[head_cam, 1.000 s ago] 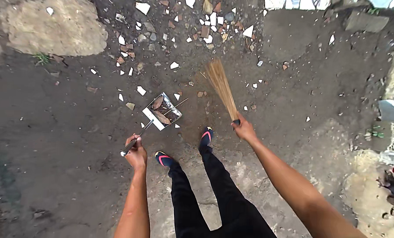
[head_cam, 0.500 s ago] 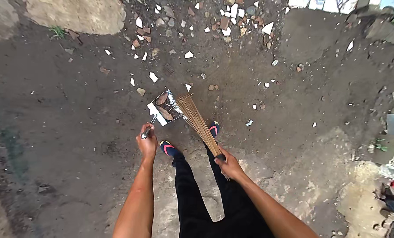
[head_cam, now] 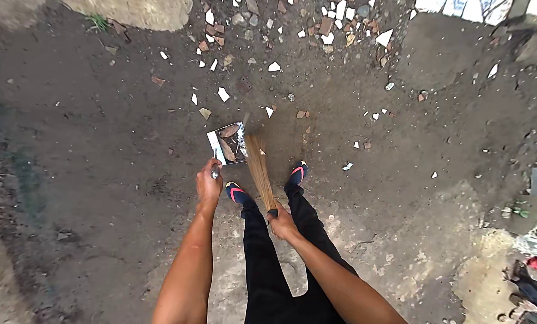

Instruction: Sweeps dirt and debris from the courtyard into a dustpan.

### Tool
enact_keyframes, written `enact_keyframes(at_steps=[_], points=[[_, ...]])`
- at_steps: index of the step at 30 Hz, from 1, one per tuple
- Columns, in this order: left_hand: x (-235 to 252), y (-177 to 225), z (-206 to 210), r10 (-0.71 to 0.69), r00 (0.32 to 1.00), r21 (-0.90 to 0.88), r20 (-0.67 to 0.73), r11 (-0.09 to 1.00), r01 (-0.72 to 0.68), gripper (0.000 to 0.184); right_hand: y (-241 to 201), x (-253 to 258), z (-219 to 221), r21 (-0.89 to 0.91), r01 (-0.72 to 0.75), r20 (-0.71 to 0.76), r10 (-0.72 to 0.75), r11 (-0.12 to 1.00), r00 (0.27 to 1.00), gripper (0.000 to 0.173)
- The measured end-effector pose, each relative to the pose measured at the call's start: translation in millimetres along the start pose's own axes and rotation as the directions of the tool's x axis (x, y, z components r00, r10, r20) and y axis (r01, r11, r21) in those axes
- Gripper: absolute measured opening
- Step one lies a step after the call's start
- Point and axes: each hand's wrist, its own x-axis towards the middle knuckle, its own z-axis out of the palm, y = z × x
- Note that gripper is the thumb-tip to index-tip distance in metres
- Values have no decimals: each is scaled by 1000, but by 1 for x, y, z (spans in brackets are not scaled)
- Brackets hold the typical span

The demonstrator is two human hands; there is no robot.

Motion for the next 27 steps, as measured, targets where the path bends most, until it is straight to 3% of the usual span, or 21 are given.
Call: enact_keyframes(at_steps=[4, 9, 13, 17, 19, 21, 24, 27], points=[[-1, -32, -9, 35, 991, -169, -129, 984, -57, 23, 20, -59, -12, -32, 52, 2, -52, 998, 999, 71], [-22, -68, -24, -130, 948, -387, -290, 922, 8, 21, 23, -80, -75, -212, 60, -163, -96, 975, 982, 73], [-33, -78, -31, -216, 908, -440, -359, 897, 40, 19, -9, -26, -120, -323, 52, -321, -161, 945, 933, 69], [-28, -82, -25, -220, 904, -370, -368, 926, 74, 18, -49, 59, -114, -346, -26, -410, -126, 938, 904, 72], [-23, -79, -19, -201, 913, -318, -354, 944, 84, 18, -58, 85, -94, -382, -22, -351, -123, 924, 928, 73], [-14, -72, -21, -195, 923, -277, -330, 955, 103, 19, -62, 83, -68, -394, 49, -196, -136, 918, 971, 70], [-9, -65, -28, -250, 926, -256, -281, 950, 179, 20, -36, 35, -40, -260, 166, -43, -184, 951, 982, 69], [-2, -67, -37, -295, 909, -302, -293, 931, 205, 19, -15, -25, -33, -179, 194, -18, -200, 965, 980, 69]])
